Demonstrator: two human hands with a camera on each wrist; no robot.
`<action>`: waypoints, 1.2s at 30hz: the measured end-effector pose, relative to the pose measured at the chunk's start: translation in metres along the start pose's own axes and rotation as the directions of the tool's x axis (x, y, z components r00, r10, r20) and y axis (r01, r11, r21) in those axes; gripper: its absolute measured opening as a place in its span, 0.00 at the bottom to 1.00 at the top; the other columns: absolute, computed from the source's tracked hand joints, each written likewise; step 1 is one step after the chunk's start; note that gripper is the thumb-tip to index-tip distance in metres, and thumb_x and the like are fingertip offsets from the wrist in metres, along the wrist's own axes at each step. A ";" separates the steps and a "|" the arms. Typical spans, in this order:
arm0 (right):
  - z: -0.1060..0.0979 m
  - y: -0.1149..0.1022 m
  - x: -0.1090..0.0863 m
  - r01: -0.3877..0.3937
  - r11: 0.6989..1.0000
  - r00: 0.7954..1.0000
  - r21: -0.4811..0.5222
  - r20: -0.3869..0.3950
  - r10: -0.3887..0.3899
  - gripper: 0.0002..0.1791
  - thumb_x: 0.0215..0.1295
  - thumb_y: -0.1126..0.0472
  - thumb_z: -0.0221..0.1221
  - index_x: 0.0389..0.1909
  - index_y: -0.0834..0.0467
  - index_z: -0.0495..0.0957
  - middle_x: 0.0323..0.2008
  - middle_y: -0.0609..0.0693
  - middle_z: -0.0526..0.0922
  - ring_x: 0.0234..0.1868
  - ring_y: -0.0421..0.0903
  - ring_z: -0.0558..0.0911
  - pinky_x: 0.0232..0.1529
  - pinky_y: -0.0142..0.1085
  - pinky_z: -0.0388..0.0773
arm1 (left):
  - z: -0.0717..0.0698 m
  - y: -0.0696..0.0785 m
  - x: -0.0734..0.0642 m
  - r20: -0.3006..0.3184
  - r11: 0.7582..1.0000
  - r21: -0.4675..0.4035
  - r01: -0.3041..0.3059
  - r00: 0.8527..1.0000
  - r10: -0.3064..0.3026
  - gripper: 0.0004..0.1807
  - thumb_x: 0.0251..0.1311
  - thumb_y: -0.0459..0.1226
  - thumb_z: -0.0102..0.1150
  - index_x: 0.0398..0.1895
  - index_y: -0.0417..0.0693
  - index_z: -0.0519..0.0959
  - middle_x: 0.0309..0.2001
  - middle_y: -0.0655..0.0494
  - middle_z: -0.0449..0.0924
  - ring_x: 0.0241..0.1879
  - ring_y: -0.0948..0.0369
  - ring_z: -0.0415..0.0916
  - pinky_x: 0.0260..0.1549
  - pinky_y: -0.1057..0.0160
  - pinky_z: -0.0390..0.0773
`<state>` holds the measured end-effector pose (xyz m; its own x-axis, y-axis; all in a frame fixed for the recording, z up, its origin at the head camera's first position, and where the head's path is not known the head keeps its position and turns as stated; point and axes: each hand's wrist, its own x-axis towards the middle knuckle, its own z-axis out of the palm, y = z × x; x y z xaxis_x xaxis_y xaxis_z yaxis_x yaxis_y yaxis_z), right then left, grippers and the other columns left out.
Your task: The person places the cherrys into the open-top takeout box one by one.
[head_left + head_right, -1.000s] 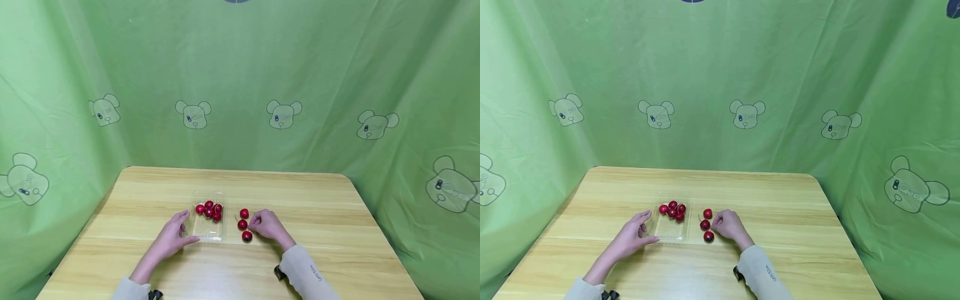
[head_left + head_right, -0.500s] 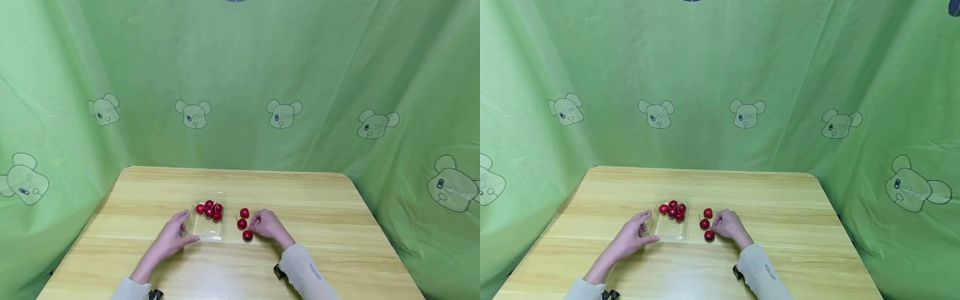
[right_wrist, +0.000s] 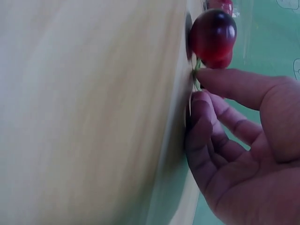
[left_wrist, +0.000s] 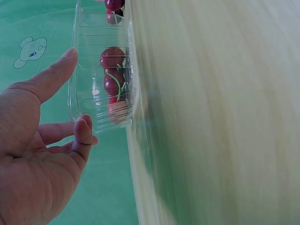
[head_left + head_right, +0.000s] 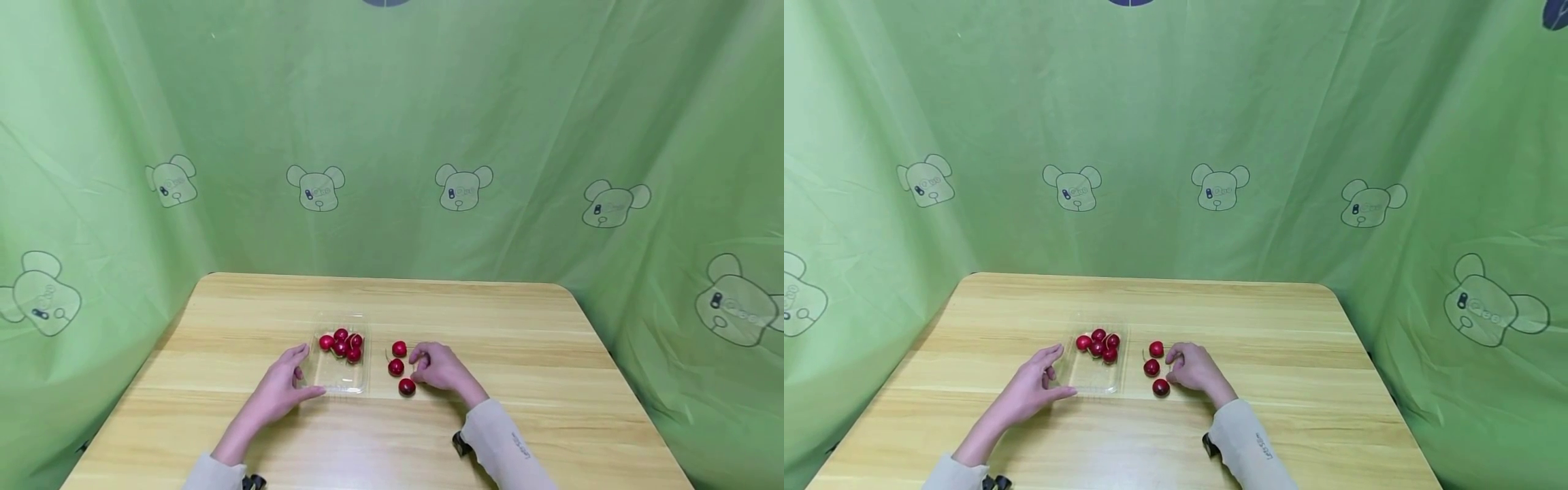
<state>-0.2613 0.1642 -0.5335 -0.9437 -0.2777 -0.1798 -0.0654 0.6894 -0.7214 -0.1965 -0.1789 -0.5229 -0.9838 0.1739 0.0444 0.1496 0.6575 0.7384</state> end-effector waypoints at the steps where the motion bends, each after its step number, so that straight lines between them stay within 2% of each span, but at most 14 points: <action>1: -0.001 0.002 0.000 0.003 1.000 1.000 0.004 0.008 -0.003 0.15 0.55 0.69 0.74 0.42 0.58 0.82 0.27 0.50 0.80 0.28 0.44 0.76 0.32 0.35 0.74 | 0.000 0.000 0.000 -0.001 1.000 -0.001 0.001 1.000 -0.001 0.55 0.49 0.46 0.81 0.76 0.31 0.62 0.75 0.34 0.64 0.37 0.63 0.71 0.32 0.70 0.76; 7: -0.008 0.009 -0.001 0.009 1.000 0.999 0.011 0.033 -0.010 0.10 0.56 0.69 0.73 0.38 0.58 0.83 0.28 0.51 0.81 0.29 0.44 0.77 0.33 0.35 0.76 | 0.000 0.000 0.000 -0.004 1.000 0.001 0.003 1.000 -0.003 0.55 0.49 0.45 0.81 0.76 0.31 0.62 0.75 0.34 0.65 0.37 0.63 0.71 0.32 0.69 0.76; 14: -0.020 0.017 -0.002 0.052 0.999 0.997 -0.005 0.053 -0.052 0.08 0.58 0.70 0.71 0.36 0.60 0.84 0.29 0.52 0.81 0.31 0.44 0.77 0.34 0.33 0.75 | 0.001 -0.001 0.000 -0.005 1.000 -0.007 0.003 1.000 -0.003 0.55 0.49 0.46 0.81 0.76 0.31 0.62 0.75 0.35 0.65 0.37 0.63 0.71 0.32 0.69 0.76; 18: -0.022 0.020 0.000 0.079 0.997 0.994 -0.008 0.078 -0.079 0.11 0.56 0.71 0.72 0.40 0.59 0.84 0.32 0.51 0.81 0.34 0.44 0.76 0.36 0.33 0.75 | 0.000 0.000 -0.001 -0.003 1.000 -0.005 0.003 1.000 -0.003 0.55 0.49 0.46 0.81 0.76 0.31 0.62 0.75 0.34 0.64 0.37 0.63 0.71 0.32 0.69 0.76; 23: -0.022 0.022 0.003 0.167 0.986 0.976 -0.018 0.142 -0.162 0.15 0.56 0.71 0.73 0.43 0.56 0.84 0.37 0.51 0.81 0.35 0.45 0.77 0.36 0.32 0.76 | 0.000 0.000 0.000 -0.005 1.000 -0.005 0.004 1.000 -0.004 0.55 0.49 0.45 0.81 0.76 0.31 0.62 0.75 0.34 0.64 0.37 0.62 0.71 0.32 0.69 0.76; 30: -0.023 0.027 0.003 0.200 0.979 0.970 -0.029 0.150 -0.193 0.07 0.58 0.71 0.71 0.33 0.56 0.86 0.30 0.47 0.83 0.32 0.43 0.79 0.34 0.31 0.78 | 0.000 0.000 0.001 -0.001 1.000 -0.006 0.009 1.000 -0.009 0.55 0.49 0.45 0.81 0.76 0.31 0.62 0.75 0.35 0.64 0.37 0.62 0.71 0.32 0.69 0.76; 36: -0.026 0.029 0.002 0.221 0.975 0.963 0.003 0.160 -0.218 0.06 0.58 0.70 0.72 0.32 0.57 0.88 0.29 0.47 0.85 0.32 0.42 0.81 0.34 0.31 0.80 | 0.000 -0.001 0.000 -0.003 1.000 -0.007 0.006 1.000 -0.006 0.55 0.49 0.45 0.81 0.76 0.31 0.62 0.75 0.35 0.65 0.37 0.62 0.71 0.31 0.69 0.75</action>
<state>-0.2736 0.2016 -0.5373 -0.8423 -0.5249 -0.1224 -0.2713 0.6091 -0.7452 -0.1971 -0.1793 -0.5240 -0.9849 0.1678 0.0423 0.1433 0.6535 0.7432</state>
